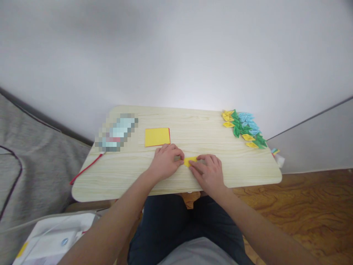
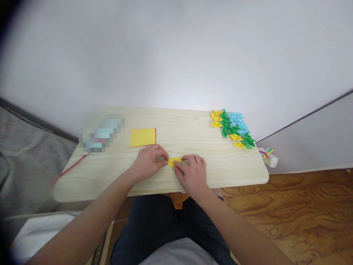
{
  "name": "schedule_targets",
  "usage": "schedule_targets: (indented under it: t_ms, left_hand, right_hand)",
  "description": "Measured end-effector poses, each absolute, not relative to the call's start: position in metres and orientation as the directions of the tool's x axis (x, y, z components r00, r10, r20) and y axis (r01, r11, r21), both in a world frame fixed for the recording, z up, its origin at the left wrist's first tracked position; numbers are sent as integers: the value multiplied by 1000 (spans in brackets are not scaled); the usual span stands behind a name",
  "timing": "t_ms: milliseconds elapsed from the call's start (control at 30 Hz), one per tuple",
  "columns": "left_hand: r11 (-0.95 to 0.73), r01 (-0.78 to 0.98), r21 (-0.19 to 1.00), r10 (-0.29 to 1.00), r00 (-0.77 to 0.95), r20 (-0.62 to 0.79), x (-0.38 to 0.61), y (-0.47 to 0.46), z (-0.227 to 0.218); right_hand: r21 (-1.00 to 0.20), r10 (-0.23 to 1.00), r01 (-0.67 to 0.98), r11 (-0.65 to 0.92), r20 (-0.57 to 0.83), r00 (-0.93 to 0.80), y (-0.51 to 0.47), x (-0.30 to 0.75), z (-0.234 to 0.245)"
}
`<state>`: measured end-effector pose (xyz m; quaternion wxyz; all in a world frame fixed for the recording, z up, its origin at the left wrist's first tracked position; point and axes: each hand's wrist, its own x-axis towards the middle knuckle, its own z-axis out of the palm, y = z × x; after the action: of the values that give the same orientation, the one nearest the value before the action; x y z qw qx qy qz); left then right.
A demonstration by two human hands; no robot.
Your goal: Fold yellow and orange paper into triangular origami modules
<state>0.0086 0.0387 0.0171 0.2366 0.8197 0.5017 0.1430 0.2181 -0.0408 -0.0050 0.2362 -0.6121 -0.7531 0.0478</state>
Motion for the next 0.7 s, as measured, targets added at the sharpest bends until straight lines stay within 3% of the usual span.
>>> schedule_targets:
  t_ms: [233,433,700]
  left_hand:
    - [-386,792,473,896,443,-10,11,29,25]
    - [-381,825,417,914,404,34,20,6,29]
    - [-351,829,435,930,362,61,30,-6,25]
  right_hand:
    - [-340,932,906,250,337,-131,-50,214,2]
    - [-341,919,924,172,393,-26,-52,208,6]
    - [-379,919,908,176,395,-14,-43,211,3]
